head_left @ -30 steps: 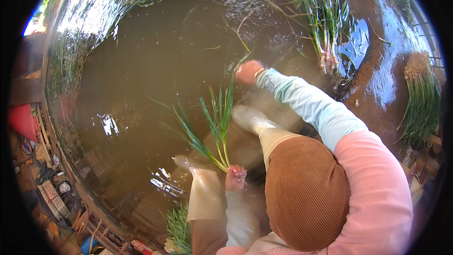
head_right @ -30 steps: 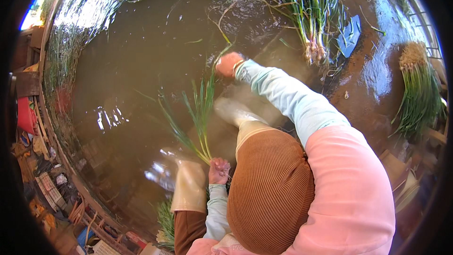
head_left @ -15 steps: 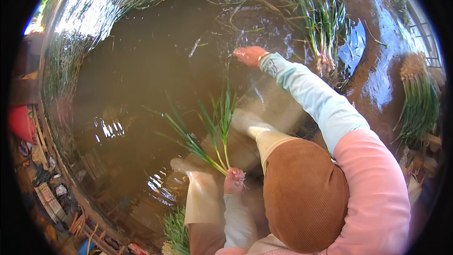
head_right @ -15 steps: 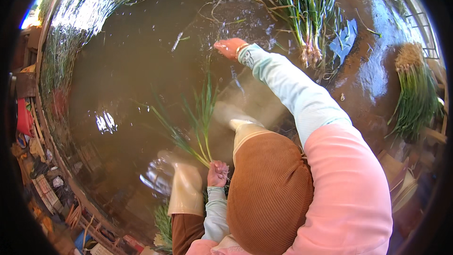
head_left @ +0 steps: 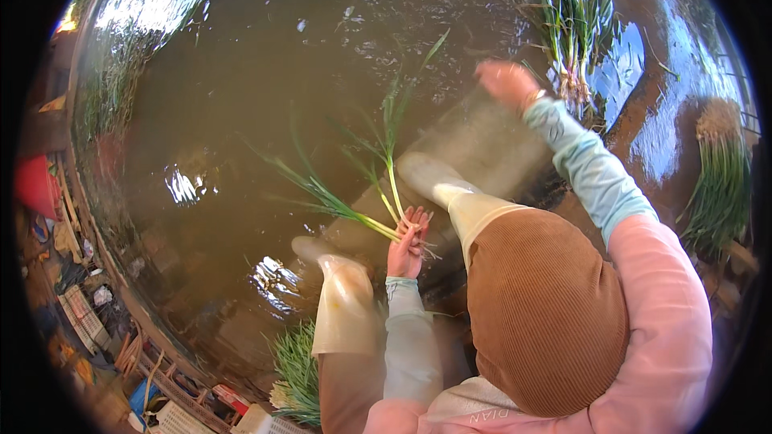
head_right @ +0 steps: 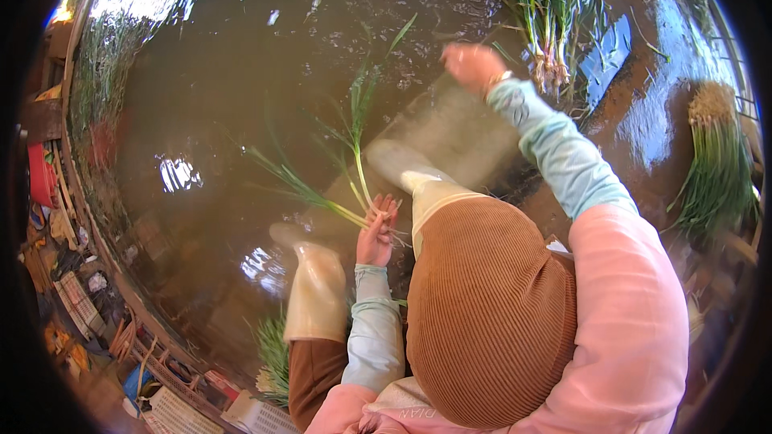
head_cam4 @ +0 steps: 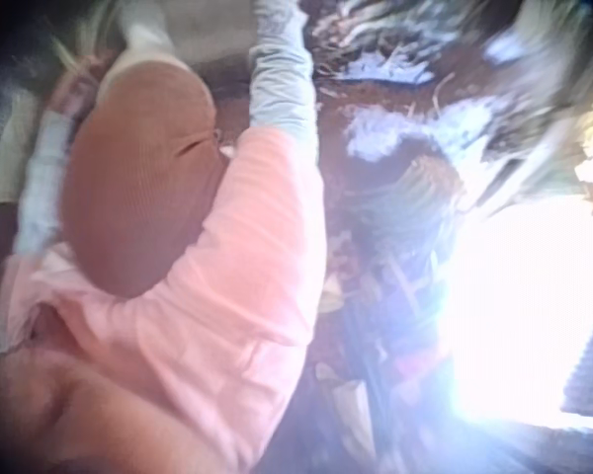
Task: The person washes bundles of green onions in a large water-filled tub, repeatedly dipping and swishing them to remove dirt. They handle the onions by hand, gathering them into bunches and rinsing them in the water.
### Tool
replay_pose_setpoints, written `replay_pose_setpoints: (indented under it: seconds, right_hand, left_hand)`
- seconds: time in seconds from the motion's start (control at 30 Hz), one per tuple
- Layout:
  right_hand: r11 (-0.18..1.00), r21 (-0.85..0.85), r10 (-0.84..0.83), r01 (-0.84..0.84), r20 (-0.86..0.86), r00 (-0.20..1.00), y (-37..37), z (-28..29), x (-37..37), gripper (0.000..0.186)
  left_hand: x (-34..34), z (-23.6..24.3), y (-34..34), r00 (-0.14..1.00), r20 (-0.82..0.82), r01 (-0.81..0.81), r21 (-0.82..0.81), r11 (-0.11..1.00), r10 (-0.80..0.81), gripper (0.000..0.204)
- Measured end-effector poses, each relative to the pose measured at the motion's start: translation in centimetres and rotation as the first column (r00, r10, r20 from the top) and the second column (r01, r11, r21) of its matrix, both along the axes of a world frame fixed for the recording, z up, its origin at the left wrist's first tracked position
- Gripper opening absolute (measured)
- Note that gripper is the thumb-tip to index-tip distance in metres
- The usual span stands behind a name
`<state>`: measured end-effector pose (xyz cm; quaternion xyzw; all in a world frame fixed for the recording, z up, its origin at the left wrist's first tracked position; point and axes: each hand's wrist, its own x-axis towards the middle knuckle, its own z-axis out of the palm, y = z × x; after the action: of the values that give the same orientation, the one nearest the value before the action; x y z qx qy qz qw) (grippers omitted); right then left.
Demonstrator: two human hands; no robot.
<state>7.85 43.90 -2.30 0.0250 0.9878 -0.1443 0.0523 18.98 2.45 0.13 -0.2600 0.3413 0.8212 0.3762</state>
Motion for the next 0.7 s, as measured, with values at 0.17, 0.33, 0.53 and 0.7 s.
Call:
replay_pose_setpoints:
  seconds: [0.17,0.33,0.53,0.7]
  right_hand:
    - [0.967,-0.228,0.161,-0.115,0.191,0.968,-7.7,-0.9,6.4,0.031]
    - [0.711,-0.677,0.400,-0.189,0.169,0.901,-12.7,2.2,4.7,0.036]
    - [0.763,-0.577,0.600,-0.291,0.468,0.649,-18.5,3.9,1.9,0.046]
    - [0.735,-0.644,0.571,-0.214,0.418,0.707,-19.3,3.3,2.1,0.027]
  left_hand:
    - [-1.6,-0.2,0.4,0.976,0.047,0.219,-0.224,0.950,-0.214,0.054]
    - [-2.0,1.3,2.5,0.996,-0.069,0.040,-0.147,0.988,-0.050,0.049]
    - [-4.7,1.8,3.0,0.994,0.021,0.113,-0.166,0.980,-0.111,0.039]
    - [-4.5,2.2,5.3,0.996,-0.084,-0.035,-0.216,0.976,0.017,0.020]
